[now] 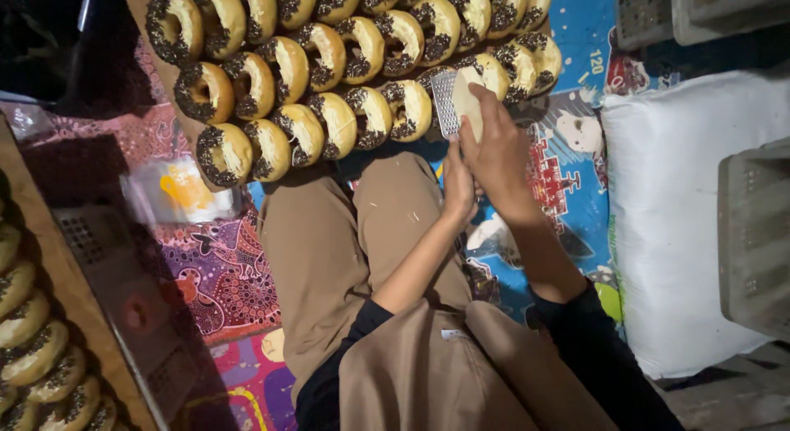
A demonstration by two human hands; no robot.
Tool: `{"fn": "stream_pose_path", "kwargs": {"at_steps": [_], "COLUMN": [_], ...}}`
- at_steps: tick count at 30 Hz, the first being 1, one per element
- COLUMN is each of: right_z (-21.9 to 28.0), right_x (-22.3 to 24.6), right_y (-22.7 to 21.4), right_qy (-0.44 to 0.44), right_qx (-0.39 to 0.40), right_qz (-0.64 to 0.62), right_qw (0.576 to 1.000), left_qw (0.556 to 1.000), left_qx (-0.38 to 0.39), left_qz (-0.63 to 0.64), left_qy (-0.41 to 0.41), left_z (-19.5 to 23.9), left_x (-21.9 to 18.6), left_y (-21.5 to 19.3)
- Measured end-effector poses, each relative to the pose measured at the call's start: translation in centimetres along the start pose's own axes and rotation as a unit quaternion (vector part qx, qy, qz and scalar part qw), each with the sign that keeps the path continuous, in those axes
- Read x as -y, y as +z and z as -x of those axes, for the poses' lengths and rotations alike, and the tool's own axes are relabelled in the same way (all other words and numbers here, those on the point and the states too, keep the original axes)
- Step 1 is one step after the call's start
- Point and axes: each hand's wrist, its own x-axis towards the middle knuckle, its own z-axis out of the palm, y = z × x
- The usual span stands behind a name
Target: The person grates a block of white cheese over rows of donuts using a handheld metal grater. The person moves along the rows, grating cheese onto each donut in sequence.
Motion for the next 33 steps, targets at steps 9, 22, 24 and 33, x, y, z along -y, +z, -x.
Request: {"fn": "stream_pose_path", "kwargs": {"at_steps": [9,22,24,33], "right_z": [2.5,13.9,14.9,16.8], "right_x": [0.6,1.3,1.6,3.0], "right_y": [-1.3,-0.9,-0.5,0.1], "right_qy": [0.034,0.121,0.157,0.122], "right_qx": [-0.001,-0.028,-0.013,-0.029], "right_qz": [0.03,0.046,0.055,0.014], "right_qw": [0.999,0.991,0.986,0.992], "left_qw": [0.996,0.991,0.988,0.989], "left_qx": [0.074,0.075,0.062,0.062], "left_qz": [-0.009,-0.107,-0.138,-0.134], "left_qy": [0.038,0.015,0.015,0.009], "left_z": [2.6,9.4,9.9,10.7], "left_x": [0.4,5.6,5.7,6.3], "left_y": [-1.5,-6.1,-6.8,-9.1]}}
